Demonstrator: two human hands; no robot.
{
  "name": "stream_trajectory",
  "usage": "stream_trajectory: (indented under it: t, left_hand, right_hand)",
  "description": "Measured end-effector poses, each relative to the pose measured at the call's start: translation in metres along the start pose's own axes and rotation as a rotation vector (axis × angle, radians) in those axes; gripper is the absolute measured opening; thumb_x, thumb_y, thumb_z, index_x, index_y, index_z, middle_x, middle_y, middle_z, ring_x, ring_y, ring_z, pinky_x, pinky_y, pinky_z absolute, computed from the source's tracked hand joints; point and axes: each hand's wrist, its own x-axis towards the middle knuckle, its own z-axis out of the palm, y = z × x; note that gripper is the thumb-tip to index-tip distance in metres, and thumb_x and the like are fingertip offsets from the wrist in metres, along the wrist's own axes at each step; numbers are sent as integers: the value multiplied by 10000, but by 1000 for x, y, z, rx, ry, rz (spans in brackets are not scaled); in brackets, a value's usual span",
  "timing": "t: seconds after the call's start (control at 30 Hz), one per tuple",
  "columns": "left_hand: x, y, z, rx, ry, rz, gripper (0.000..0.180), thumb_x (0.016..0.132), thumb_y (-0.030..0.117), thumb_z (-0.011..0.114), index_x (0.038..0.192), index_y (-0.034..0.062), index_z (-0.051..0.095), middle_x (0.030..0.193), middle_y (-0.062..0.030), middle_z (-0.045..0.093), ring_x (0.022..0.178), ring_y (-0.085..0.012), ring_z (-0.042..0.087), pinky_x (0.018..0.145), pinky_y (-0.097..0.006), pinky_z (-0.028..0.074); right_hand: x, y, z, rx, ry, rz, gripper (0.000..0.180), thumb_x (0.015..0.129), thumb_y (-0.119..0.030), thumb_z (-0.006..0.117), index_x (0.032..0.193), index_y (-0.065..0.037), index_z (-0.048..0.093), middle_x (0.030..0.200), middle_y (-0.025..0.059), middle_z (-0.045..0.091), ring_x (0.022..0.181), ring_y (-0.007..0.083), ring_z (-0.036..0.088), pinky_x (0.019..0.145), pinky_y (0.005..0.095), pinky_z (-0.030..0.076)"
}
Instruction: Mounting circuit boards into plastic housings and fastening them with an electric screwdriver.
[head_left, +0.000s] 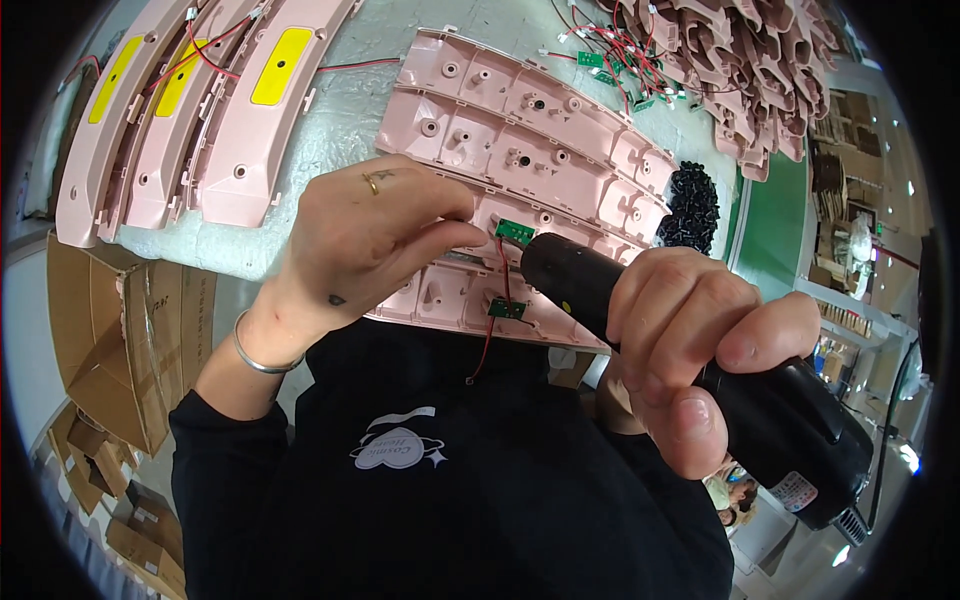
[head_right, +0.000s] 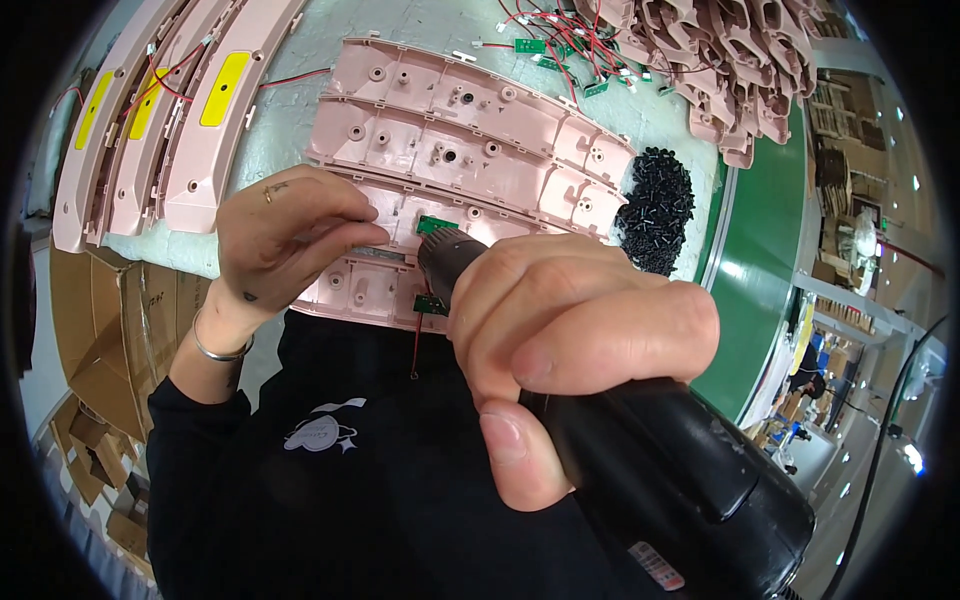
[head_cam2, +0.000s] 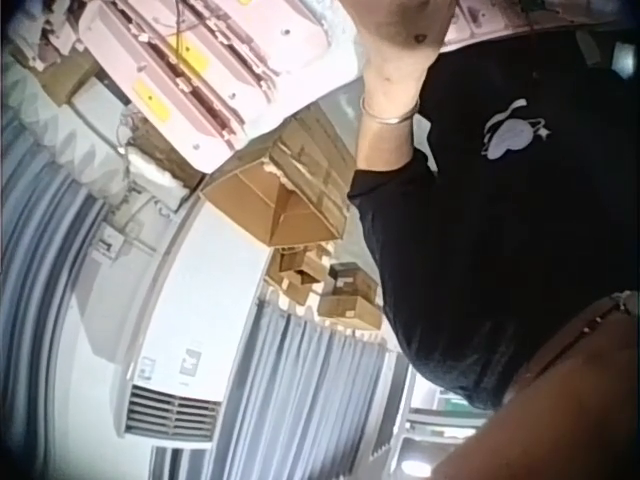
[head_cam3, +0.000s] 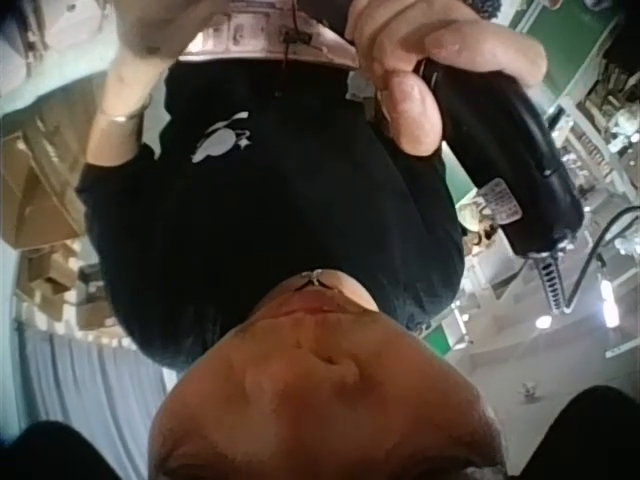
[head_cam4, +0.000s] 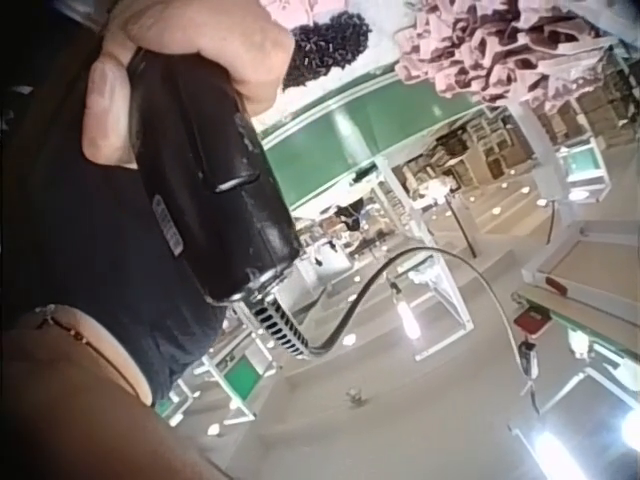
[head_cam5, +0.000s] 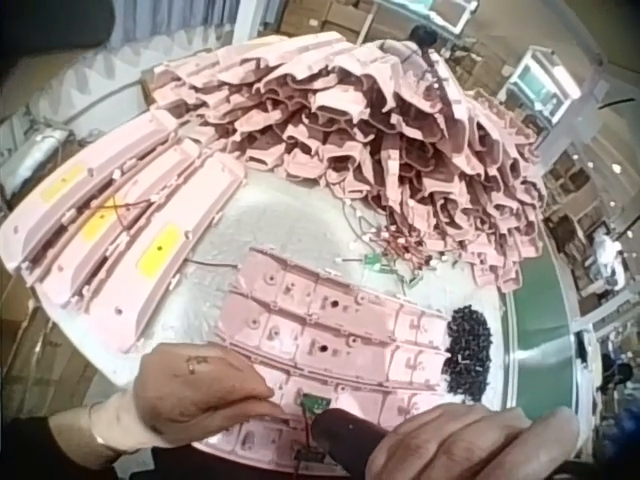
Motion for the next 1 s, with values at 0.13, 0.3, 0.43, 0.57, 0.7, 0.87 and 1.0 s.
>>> stream_trajectory:
  t: [0.13,0.3,0.43,0.57,0.7,0.87,1.0]
  left_hand:
    - [1,-5,5,-66,19,86,183,679,11,776,826,10,669,759,-96,657,688,-229,636,598,-302,507]
    - [-3,-9,8,-57,67,86,192,668,6,769,836,12,677,767,-93,663,723,-256,643,638,-319,520]
    - [-4,-10,8,-90,61,51,191,676,-6,756,851,16,684,806,-92,671,767,-253,647,679,-324,524]
    - [-2,-9,9,-117,50,45,168,722,-26,704,876,32,668,839,-74,675,774,-251,642,659,-321,519]
    - [-2,-10,8,-140,33,9,168,735,-23,707,891,27,669,819,-82,673,738,-234,640,636,-297,511]
    - [11,9,8,-354,18,-155,152,781,-10,715,929,2,679,812,-69,687,667,-120,633,580,-228,493]
    - [13,27,18,-1066,-66,-682,134,798,-39,694,918,-52,633,874,-120,668,794,-162,654,743,-261,541]
  right_hand:
    - [4,0,0,-5,-55,15,293,759,-72,611,944,-105,386,641,-13,518,448,108,482,434,254,397]
    - [19,0,2,-58,-260,37,305,772,-45,650,910,-98,384,624,-3,526,444,113,496,440,261,422]
    - [19,-2,4,-68,-252,65,303,774,-37,654,906,-96,388,620,-1,532,447,120,509,445,263,433]
    - [23,-1,2,-62,-305,67,291,777,-35,649,909,-93,396,617,1,531,443,123,508,443,271,434]
    - [17,3,3,-37,-203,53,299,787,-51,668,911,-96,400,638,7,541,462,123,517,440,268,425]
    - [12,-22,-9,145,34,-254,346,753,-109,755,956,-97,475,644,-44,583,489,54,533,449,185,443]
    - [11,-43,-1,343,266,-524,270,707,-59,737,860,-84,516,577,-28,608,493,53,577,520,172,529]
